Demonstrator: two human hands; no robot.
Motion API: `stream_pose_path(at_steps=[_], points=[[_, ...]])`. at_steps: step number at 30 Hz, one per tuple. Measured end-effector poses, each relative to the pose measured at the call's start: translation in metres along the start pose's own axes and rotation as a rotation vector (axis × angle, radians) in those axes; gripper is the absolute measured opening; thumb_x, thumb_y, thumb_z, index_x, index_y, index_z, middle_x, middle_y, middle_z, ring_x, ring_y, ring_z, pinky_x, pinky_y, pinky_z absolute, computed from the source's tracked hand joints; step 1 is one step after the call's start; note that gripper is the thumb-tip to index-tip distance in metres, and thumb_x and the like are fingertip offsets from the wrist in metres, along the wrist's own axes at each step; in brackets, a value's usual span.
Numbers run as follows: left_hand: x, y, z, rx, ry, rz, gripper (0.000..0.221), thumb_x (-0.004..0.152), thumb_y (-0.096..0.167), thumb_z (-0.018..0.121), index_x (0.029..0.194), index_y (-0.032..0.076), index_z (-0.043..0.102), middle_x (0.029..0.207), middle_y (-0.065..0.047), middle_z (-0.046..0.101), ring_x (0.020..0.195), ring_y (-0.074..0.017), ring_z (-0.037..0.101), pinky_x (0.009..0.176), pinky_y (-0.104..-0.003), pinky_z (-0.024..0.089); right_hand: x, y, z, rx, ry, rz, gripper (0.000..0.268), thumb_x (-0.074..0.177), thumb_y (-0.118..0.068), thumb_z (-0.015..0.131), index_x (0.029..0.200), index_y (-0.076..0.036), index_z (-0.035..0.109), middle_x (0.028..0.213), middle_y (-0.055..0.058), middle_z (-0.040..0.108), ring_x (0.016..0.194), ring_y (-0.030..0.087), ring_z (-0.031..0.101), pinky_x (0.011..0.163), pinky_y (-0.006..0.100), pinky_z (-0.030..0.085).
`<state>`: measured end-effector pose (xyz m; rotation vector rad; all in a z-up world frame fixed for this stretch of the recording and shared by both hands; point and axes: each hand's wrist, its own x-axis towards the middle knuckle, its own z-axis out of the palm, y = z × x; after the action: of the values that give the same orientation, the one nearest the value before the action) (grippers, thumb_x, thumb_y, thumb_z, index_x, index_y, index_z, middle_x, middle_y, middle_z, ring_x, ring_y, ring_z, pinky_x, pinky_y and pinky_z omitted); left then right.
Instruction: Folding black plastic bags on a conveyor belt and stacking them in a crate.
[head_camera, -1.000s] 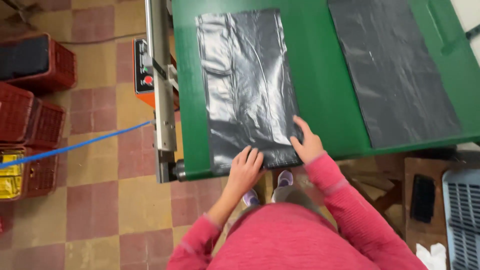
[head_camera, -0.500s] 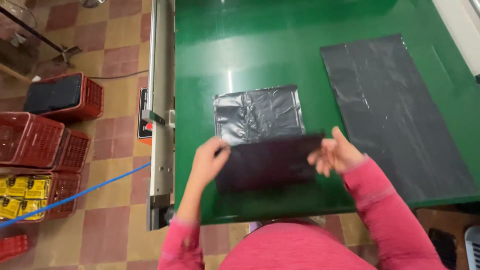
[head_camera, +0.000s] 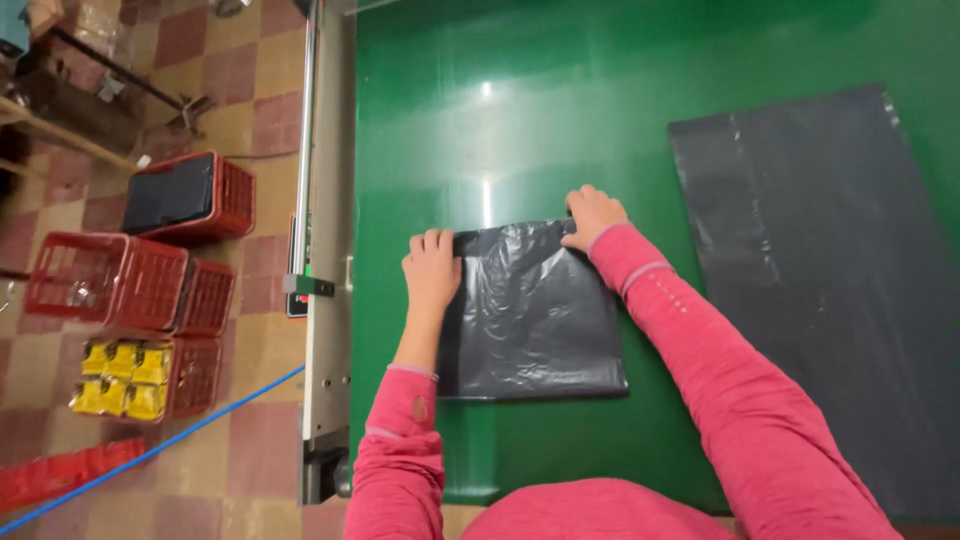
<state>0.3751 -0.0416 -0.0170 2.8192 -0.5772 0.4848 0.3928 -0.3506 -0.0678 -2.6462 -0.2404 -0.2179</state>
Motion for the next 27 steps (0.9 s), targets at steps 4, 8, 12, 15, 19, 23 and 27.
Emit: stream_pose_path(at_steps=[4, 8, 12, 15, 19, 23, 27], points=[[-0.034, 0.028, -0.003, -0.026, -0.007, 0.004, 0.046, 0.083, 0.027, 0.077, 0.119, 0.006, 0.059, 0.118, -0.013, 0.065, 0.106, -0.0362, 0.061, 0.078, -0.048, 0.049, 0.022, -0.002, 0.029, 0.042, -0.415, 0.277, 0.046, 0.077, -0.026, 0.080, 0.114, -0.007, 0.060, 0.109, 0.016, 0.068, 0.105, 0.038, 0.065, 0.090, 0.049, 0.052], [-0.086, 0.009, 0.038, -1.238, -0.433, -0.643, 0.064, 0.096, 0.057, 0.047, 0.134, 0.008, 0.057, 0.131, -0.008, 0.067, 0.121, -0.0239, 0.065, 0.098, -0.039, 0.051, -0.024, -0.041, 0.009, 0.037, -0.201, 0.093, 0.030, 0.075, -0.014, 0.076, 0.102, -0.011, 0.064, 0.104, 0.013, 0.067, 0.105, 0.036, 0.062, 0.087, 0.049, 0.049], [-0.111, -0.016, 0.004, -2.004, -0.430, -1.064, 0.098, 0.090, 0.081, 0.015, 0.144, 0.007, 0.049, 0.144, -0.011, 0.062, 0.133, -0.0244, 0.060, 0.101, -0.042, 0.049, -0.124, -0.115, -0.063, 0.269, 0.181, -0.239, 0.035, 0.068, -0.005, 0.073, 0.101, -0.008, 0.064, 0.100, 0.010, 0.066, 0.096, 0.033, 0.060, 0.083, 0.047, 0.045], [-0.141, -0.030, 0.005, -2.059, -0.335, -1.142, 0.101, 0.093, 0.083, 0.018, 0.149, 0.004, 0.043, 0.140, -0.014, 0.056, 0.125, -0.0300, 0.055, 0.102, -0.048, 0.047, -0.202, -0.130, -0.051, 0.141, 0.172, -0.250, 0.028, 0.063, -0.008, 0.075, 0.088, -0.011, 0.064, 0.090, 0.008, 0.063, 0.090, 0.032, 0.058, 0.082, 0.046, 0.045], [-0.177, -0.042, 0.000, -1.927, -0.299, -1.135, 0.098, 0.096, 0.078, 0.017, 0.153, 0.002, 0.042, 0.148, -0.017, 0.055, 0.133, -0.0299, 0.054, 0.112, -0.044, 0.044, -0.251, -0.136, -0.015, 0.090, 0.202, -0.161, 0.025, 0.063, -0.004, 0.072, 0.086, -0.011, 0.064, 0.092, 0.006, 0.063, 0.094, 0.029, 0.060, 0.085, 0.044, 0.047], [-0.219, -0.046, -0.002, -1.523, -0.122, -0.622, 0.073, 0.099, 0.056, 0.048, 0.150, 0.004, 0.041, 0.153, -0.013, 0.049, 0.141, -0.0305, 0.046, 0.117, -0.043, 0.037, -0.263, -0.142, -0.011, 0.022, 0.291, -0.195, 0.024, 0.064, -0.002, 0.071, 0.085, -0.011, 0.064, 0.093, 0.004, 0.064, 0.095, 0.029, 0.061, 0.087, 0.043, 0.048], [-0.214, -0.006, -0.107, -0.451, -0.050, 0.005, 0.073, 0.072, 0.028, 0.085, 0.131, -0.002, 0.054, 0.141, -0.024, 0.049, 0.133, -0.0439, 0.043, 0.108, -0.049, 0.038, -0.276, -0.156, -0.010, -0.016, 0.346, -0.263, 0.024, 0.064, -0.004, 0.072, 0.087, -0.011, 0.065, 0.094, 0.004, 0.065, 0.094, 0.028, 0.062, 0.086, 0.044, 0.049]])
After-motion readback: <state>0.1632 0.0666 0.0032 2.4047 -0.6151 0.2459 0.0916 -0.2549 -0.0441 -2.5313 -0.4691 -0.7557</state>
